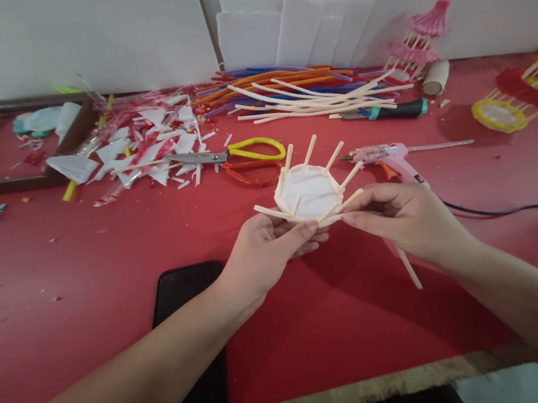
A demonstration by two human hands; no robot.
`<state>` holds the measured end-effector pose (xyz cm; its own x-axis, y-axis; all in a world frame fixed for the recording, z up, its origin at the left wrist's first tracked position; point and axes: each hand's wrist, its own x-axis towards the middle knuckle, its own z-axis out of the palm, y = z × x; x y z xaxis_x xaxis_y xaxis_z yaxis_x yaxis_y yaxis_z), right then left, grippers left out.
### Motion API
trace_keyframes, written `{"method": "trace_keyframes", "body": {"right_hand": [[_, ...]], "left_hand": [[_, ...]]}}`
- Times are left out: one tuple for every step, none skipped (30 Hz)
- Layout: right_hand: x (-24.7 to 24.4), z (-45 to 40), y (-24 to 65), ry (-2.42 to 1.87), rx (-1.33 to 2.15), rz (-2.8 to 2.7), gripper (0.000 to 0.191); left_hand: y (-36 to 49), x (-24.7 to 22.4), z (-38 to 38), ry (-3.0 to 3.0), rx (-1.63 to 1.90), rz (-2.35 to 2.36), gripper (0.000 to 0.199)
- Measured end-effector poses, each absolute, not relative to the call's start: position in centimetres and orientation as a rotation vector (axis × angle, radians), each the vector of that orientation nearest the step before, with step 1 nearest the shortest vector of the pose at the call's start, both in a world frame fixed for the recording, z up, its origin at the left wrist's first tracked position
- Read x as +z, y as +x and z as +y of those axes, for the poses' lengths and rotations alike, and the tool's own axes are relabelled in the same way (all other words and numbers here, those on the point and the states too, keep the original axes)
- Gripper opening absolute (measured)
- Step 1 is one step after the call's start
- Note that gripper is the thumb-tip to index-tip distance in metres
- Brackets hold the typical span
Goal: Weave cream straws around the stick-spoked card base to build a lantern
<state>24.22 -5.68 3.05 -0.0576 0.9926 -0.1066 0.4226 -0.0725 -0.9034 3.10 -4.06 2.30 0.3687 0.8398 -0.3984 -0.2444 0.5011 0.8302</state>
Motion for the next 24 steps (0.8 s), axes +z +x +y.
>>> {"method": "trace_keyframes", "body": {"right_hand": [[3.0, -5.6, 24.2, -1.558, 1.105, -1.536, 0.02], [3.0, -5.6, 24.2, -1.56, 1.108, -1.528, 0.02], [3.0, -5.6, 24.2, -1.564, 1.112, -1.518, 0.02], [3.1, -5.6, 24.2, -1.568, 1.117, -1.508, 0.02], [3.1, -5.6, 24.2, -1.569, 1.124, -1.5, 0.02], [3.0, -5.5, 24.2, -1.567, 1.131, -1.491, 0.021], [3.0, -5.5, 24.3, -1.561, 1.141, -1.485, 0.022], [3.0, -5.5, 24.3, -1.554, 1.15, -1.479, 0.022], [2.9, -5.5, 24.4, -1.55, 1.163, -1.473, 0.023], [2.9, -5.4, 24.4, -1.548, 1.177, -1.465, 0.023], [2.8, -5.4, 24.5, -1.548, 1.192, -1.455, 0.024], [2.7, -5.4, 24.5, -1.551, 1.206, -1.445, 0.024], [2.6, -5.4, 24.6, -1.555, 1.219, -1.437, 0.025], [2.4, -5.4, 24.7, -1.558, 1.229, -1.435, 0.025], [2.3, -5.4, 24.8, -1.556, 1.234, -1.443, 0.026], [2.3, -5.4, 25.0, -1.551, 1.234, -1.461, 0.027], [2.2, -5.4, 25.1, -1.545, 1.234, -1.488, 0.027], [2.2, -5.5, 25.2, -1.539, 1.232, -1.513, 0.027], [2.2, -5.5, 25.3, -1.534, 1.233, -1.532, 0.027], [2.2, -5.5, 25.4, -1.533, 1.239, -1.54, 0.028], [2.2, -5.5, 25.5, -1.535, 1.25, -1.535, 0.029], [2.3, -5.4, 25.5, -1.537, 1.272, -1.518, 0.031], [2.3, -5.4, 25.6, -1.536, 1.301, -1.492, 0.032], [2.3, -5.4, 25.6, -1.532, 1.337, -1.461, 0.033]], "left_hand": [[3.1, 2.2, -4.0, 0.753, 0.783, 0.93, 0.018], [3.0, 2.2, -4.0, 0.752, 0.778, 0.918, 0.018], [3.0, 2.1, -4.0, 0.754, 0.772, 0.905, 0.019], [3.0, 2.1, -4.0, 0.757, 0.766, 0.892, 0.019], [3.0, 2.0, -4.0, 0.761, 0.765, 0.881, 0.02], [3.0, 2.0, -4.1, 0.765, 0.766, 0.872, 0.02], [3.0, 2.0, -4.1, 0.768, 0.77, 0.866, 0.02], [3.0, 2.0, -4.1, 0.769, 0.772, 0.862, 0.02], [3.0, 2.1, -4.1, 0.769, 0.775, 0.858, 0.02], [3.0, 2.1, -4.1, 0.773, 0.775, 0.854, 0.019], [2.9, 2.1, -4.1, 0.781, 0.773, 0.853, 0.018], [2.9, 2.1, -4.0, 0.794, 0.769, 0.853, 0.018], [2.8, 2.1, -4.0, 0.811, 0.765, 0.853, 0.017], [2.8, 2.1, -3.9, 0.832, 0.756, 0.852, 0.016], [2.7, 2.1, -3.9, 0.854, 0.744, 0.85, 0.015], [2.6, 2.1, -3.8, 0.871, 0.73, 0.847, 0.014], [2.6, 2.1, -3.8, 0.884, 0.717, 0.843, 0.012], [2.5, 2.1, -3.8, 0.892, 0.703, 0.839, 0.011], [2.5, 2.1, -3.8, 0.896, 0.691, 0.836, 0.01], [2.5, 2.1, -3.8, 0.898, 0.683, 0.833, 0.009], [2.5, 2.2, -3.8, 0.898, 0.681, 0.83, 0.009], [2.5, 2.3, -3.9, 0.901, 0.683, 0.827, 0.009], [2.6, 2.4, -3.9, 0.902, 0.69, 0.822, 0.01], [2.6, 2.4, -3.9, 0.901, 0.701, 0.816, 0.01]]}}
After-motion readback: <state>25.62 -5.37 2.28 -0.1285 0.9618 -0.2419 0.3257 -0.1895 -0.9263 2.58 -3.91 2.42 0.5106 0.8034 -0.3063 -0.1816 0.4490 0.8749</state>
